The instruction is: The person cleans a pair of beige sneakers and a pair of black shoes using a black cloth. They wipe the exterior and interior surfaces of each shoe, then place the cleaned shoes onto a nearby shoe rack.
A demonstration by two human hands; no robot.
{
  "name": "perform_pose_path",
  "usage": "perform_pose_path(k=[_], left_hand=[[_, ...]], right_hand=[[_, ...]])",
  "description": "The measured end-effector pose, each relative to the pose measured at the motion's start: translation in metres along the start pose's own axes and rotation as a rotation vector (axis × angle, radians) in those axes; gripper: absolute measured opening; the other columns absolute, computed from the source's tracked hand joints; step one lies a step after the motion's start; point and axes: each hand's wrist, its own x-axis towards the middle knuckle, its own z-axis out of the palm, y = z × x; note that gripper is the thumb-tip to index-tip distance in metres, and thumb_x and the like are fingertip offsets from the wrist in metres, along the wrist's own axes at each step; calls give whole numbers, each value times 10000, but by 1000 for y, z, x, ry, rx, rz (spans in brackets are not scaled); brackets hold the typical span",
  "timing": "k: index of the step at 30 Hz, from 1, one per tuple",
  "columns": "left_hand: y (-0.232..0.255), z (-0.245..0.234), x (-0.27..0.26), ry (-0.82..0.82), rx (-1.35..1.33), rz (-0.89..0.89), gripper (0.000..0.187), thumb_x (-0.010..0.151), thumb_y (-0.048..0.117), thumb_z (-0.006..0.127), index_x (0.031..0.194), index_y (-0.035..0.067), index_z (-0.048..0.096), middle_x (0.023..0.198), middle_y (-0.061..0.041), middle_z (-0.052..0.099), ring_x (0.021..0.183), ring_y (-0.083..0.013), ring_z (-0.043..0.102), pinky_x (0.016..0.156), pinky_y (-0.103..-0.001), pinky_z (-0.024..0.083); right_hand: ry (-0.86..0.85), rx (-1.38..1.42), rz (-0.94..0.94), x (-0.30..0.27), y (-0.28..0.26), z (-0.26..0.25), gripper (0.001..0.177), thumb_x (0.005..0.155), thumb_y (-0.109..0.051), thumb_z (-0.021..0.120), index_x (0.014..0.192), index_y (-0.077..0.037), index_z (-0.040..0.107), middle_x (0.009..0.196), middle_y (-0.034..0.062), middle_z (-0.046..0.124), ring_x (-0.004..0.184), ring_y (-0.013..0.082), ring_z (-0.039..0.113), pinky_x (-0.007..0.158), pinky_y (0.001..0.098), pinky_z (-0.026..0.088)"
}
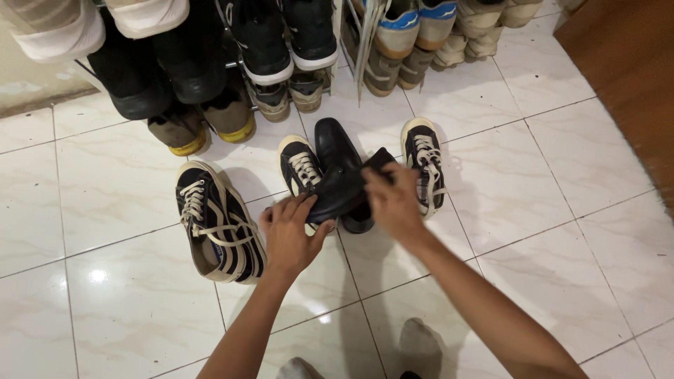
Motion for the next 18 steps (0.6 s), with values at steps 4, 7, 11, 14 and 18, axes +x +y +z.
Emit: perform_pose_path(k=[4,7,11,14,18], left_hand=[[4,-4,1,-86,49,-98,609,785,469,787,1289,141,692,1342,-75,646,1279,-334,464,1033,-656,195],[0,-3,2,-72,-28,-97,604,848,447,755,1321,91,642,1369,-83,620,1259,-306,485,1067,-657,197],[-10,-1,0,-65,-107,-95,657,824,432,778,1322,47,590,1391,-111,595,1244,-312,496,1071,-641,203],[-13,3,-5,-101,-108,-95,683,823,405,796,1346,44,547,1326,-119,608,1238,-310,503,1078,-634,202],[-15,6,-11,-22,-170,-50,876,758,282,790,1476,-31,396,1312,-141,614,1244,-333,497,1071,-655,168]], right_hand=[[19,62,294,-2,39,-20,308,981,-131,700,1286,-115,742,1248,174,562,1102,353,518,973,428,464],[86,104,273,-7,32,-14,338,972,-146,702,1309,-127,727,1231,156,573,1103,309,547,970,408,472],[55,89,101,-11,1,-5,343,939,-125,732,1282,-106,725,1265,194,544,1131,355,519,959,430,470],[-27,108,-52,-13,-37,9,362,900,-115,758,1260,-117,727,1262,183,546,1143,374,520,958,452,482],[-172,239,-225,-19,-76,21,402,875,-68,760,1273,-103,711,1280,186,547,1149,381,520,989,455,493]])
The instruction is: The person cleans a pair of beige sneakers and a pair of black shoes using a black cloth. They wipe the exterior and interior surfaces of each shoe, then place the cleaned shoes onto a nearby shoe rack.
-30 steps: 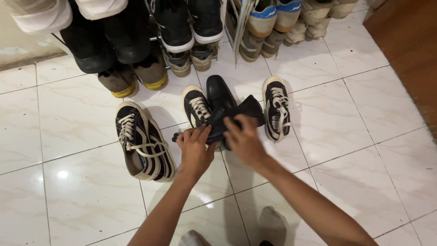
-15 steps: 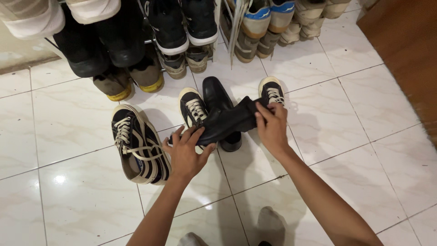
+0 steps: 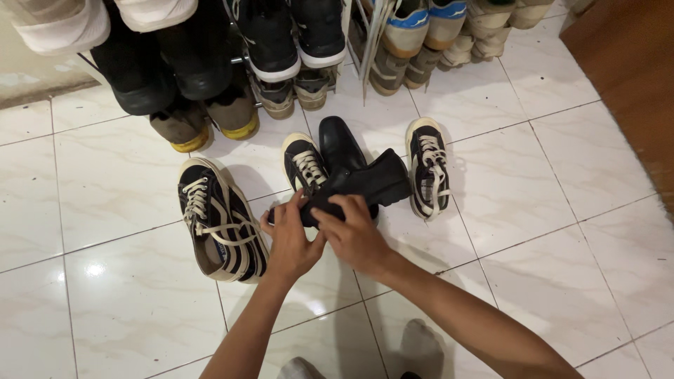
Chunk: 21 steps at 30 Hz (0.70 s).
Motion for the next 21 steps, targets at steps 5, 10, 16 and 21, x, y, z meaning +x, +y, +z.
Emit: perform_pose_path(k=[5,10,16,21], left_hand=[[0,0,1,-6,-13,-44,856,789,328,817,1460,0,399,1291,-129,639,1225,-325,506,1100,-629,177],[0,-2,5,-25,-19,-58,783,809,375,816,1407,14,464,1290,-124,647,1230,-303,518,1108,-613,179],[4,-2,6,-13,-8,-51,730,810,378,805,1379,24,515,1288,-123,642,1215,-307,516,1105,-617,174],[4,-1,6,-17,-3,-65,711,801,374,806,1372,49,532,1268,-89,650,1199,-304,519,1103,-608,189]], right_hand=[[18,-112,-15,3,21,-10,399,830,-67,778,1224,-118,741,1246,181,559,1121,387,517,975,470,468],[214,-307,145,-5,78,-54,346,861,-59,733,1204,-89,771,1229,197,579,1130,398,513,972,487,439],[237,-278,222,-23,75,-57,328,911,-60,752,1238,-88,752,1228,192,604,1124,376,532,970,460,455],[106,-149,17,-22,33,-29,355,863,-65,778,1214,-32,730,1201,180,604,1111,374,554,942,447,498]])
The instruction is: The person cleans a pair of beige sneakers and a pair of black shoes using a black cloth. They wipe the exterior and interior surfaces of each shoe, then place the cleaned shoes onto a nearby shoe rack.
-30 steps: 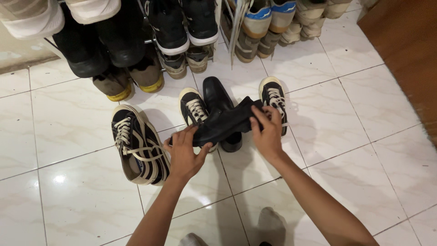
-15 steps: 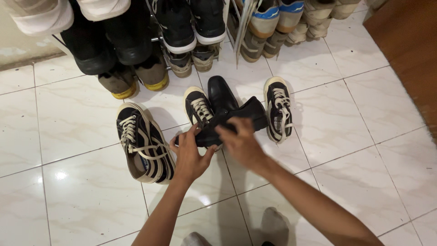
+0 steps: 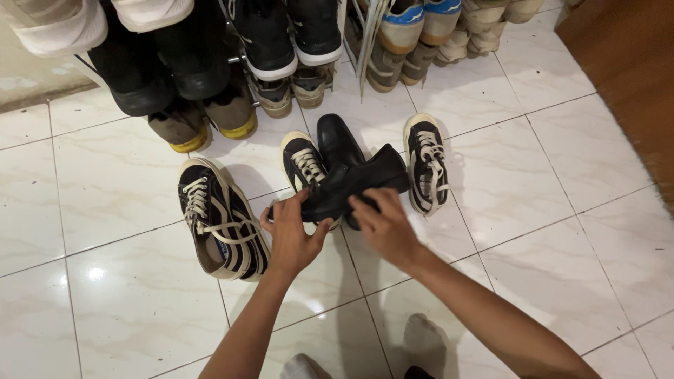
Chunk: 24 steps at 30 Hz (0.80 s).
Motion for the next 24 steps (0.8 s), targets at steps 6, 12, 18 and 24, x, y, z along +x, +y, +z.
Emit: perform_pose_path(k=[6,12,18,24], left_hand=[[-1,-3,0,10,6,56,731,807,377,808,1375,20,518,1264,-113,647,1199,-311,519,1079,-614,199],[1,-3,3,-52,36,-23,529,812,379,799,1250,119,655,1170,-65,666,1160,-286,542,1088,-614,216],[2,-5,5,20,14,51,459,820,385,796,1187,123,710,1193,-63,665,1164,-295,534,1065,-603,229],[3,-4,8,-22,29,7,476,808,384,804,1191,118,705,1200,-61,662,1181,-293,531,1076,-614,240]], right_hand=[[-87,-35,-48,7,-6,-3,349,852,-105,791,1185,-28,725,1174,150,608,1078,364,560,948,461,498],[47,-119,211,3,53,-38,290,905,-89,746,1186,-33,699,1184,164,590,1100,375,553,952,466,481],[132,-32,358,-3,55,-25,258,965,-60,693,1215,-5,664,1202,179,556,1119,357,551,967,449,463],[-8,-43,78,19,-2,10,285,908,-66,730,1182,-29,662,1199,191,535,1101,384,516,947,458,462]])
